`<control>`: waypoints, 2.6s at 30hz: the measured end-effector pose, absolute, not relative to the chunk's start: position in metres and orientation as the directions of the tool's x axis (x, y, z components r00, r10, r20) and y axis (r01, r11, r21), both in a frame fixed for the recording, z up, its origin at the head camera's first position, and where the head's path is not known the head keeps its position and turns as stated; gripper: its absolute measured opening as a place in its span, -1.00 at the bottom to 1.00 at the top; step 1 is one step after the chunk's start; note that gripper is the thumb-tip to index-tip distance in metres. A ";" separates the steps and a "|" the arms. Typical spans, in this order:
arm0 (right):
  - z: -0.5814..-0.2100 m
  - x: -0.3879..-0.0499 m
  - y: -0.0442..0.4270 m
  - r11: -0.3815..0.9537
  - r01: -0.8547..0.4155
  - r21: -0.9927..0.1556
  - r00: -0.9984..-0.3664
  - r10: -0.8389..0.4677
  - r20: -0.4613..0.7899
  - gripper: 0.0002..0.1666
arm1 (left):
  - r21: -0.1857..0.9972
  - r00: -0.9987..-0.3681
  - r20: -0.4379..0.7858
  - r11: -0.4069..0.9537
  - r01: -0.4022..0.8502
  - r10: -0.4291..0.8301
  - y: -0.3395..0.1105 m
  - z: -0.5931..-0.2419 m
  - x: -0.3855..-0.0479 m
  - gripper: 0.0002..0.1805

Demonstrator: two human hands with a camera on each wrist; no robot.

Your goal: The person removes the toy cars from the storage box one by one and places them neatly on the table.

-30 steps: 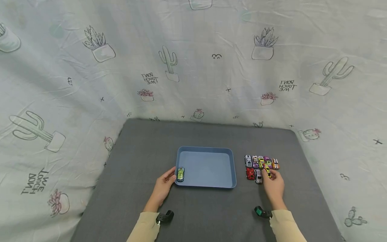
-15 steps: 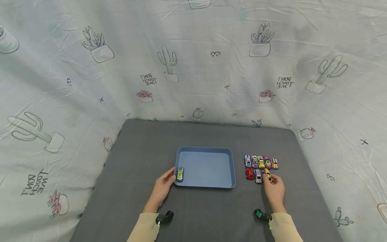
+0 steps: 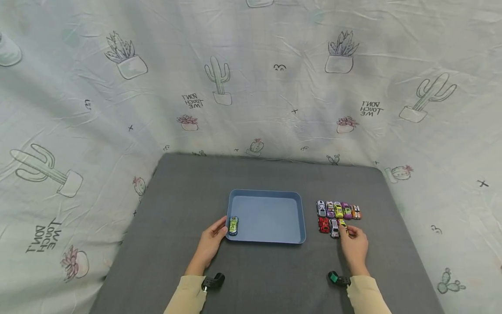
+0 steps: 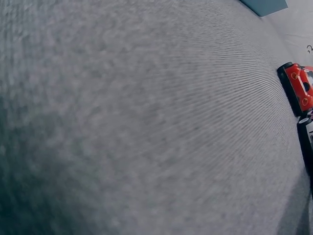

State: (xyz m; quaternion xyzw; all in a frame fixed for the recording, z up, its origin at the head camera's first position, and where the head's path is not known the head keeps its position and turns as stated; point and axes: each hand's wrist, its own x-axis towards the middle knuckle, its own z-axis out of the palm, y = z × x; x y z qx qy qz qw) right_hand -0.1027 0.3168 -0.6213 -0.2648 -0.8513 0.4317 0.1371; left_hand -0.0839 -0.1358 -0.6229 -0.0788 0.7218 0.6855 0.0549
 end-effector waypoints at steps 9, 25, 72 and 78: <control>-0.621 -0.102 0.315 0.498 0.310 -0.810 -0.819 0.572 0.037 -0.51 | 0.976 -0.976 -0.216 0.042 -0.216 -0.010 -0.135 -0.605 -0.083 -0.50; -0.623 -0.102 0.314 0.463 0.322 -0.826 -0.794 0.607 0.031 -0.49 | 0.971 -0.972 -0.234 0.050 -0.234 -0.002 -0.134 -0.586 -0.079 -0.51; -0.568 -0.148 0.225 0.570 -0.006 -0.822 -0.962 0.222 0.161 -0.40 | 0.973 -0.973 -0.223 0.039 -0.226 -0.062 -0.134 -0.617 -0.082 -0.56; -0.568 -0.149 0.199 0.558 -0.042 -0.829 -0.977 0.151 0.151 -0.40 | 0.973 -0.973 -0.227 0.037 -0.229 -0.052 -0.134 -0.616 -0.082 -0.55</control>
